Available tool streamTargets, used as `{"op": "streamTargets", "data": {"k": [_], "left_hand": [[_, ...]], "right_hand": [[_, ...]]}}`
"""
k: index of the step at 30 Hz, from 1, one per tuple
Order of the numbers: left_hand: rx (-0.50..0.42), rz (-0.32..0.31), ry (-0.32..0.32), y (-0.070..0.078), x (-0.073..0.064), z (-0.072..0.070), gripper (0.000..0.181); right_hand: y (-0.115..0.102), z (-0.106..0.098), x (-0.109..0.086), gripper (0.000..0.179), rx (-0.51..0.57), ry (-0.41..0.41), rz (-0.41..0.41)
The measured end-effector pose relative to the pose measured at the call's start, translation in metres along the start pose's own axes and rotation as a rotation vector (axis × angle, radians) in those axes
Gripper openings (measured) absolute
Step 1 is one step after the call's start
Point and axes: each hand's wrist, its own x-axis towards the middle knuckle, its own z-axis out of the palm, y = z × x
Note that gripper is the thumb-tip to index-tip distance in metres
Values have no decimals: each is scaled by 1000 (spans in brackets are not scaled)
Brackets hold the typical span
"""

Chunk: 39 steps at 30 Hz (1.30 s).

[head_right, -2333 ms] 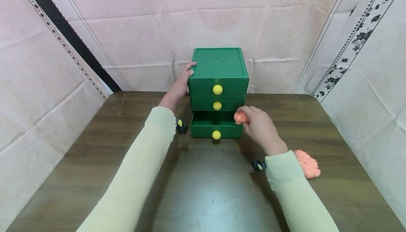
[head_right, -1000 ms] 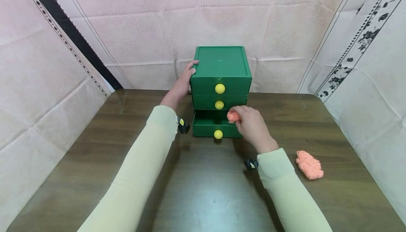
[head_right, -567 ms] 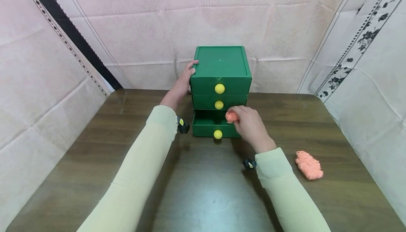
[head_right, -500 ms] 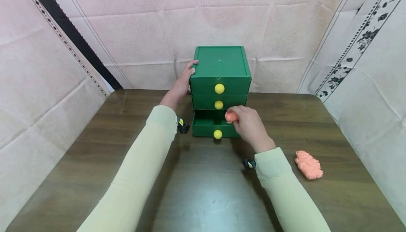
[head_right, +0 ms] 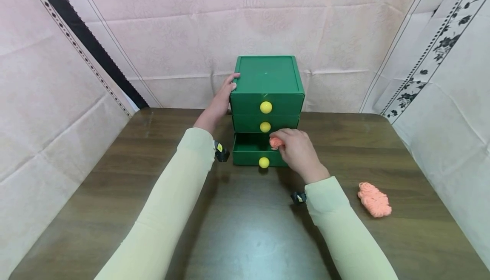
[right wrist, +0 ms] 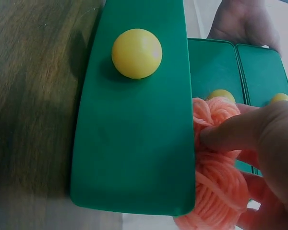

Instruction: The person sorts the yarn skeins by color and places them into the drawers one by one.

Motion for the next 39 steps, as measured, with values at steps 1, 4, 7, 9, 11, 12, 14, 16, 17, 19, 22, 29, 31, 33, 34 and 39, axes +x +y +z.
{"op": "streamTargets", "data": {"k": [1,4,7,9,11,12,14,16,17,19,22,29,31,33,34,39], "left_hand": [[-5,3,-3,0,1,0,47],[-8,10,-6,1,2,-1,47],[11,19,0,2,2,-2,47],[21,18,2,4,2,-2,47],[27,19,2,5,2,-2,47],[29,18,2,5,2,-1,47],[30,14,1,6,1,0,48],[32,12,3,7,0,1,48],[31,11,4,6,0,1,47],[32,11,5,6,-1,1,47],[28,13,4,5,-1,2,47],[20,4,2,3,-2,4,47],[17,6,2,3,-2,4,47],[14,11,-3,3,-2,4,48],[11,14,-4,3,-2,3,48],[12,20,-3,2,-3,2,48]], "right_hand": [[0,0,1,30,-4,5,-8],[-1,1,3,31,2,25,-37],[-3,1,6,32,26,36,-61],[-5,1,6,32,39,33,-66],[-6,1,7,32,42,26,-63],[-6,2,6,33,42,21,-57],[-6,2,6,33,39,9,-46],[-6,3,5,33,39,-6,-35],[-6,3,4,33,40,-13,-31],[-6,3,4,33,41,-24,-25],[-6,4,3,34,40,-42,-13],[-5,6,2,38,21,-107,20],[-5,5,1,39,18,-117,24],[-5,4,0,40,15,-118,29],[-5,4,0,41,15,-117,31],[-6,1,-3,41,22,-107,36]]}}
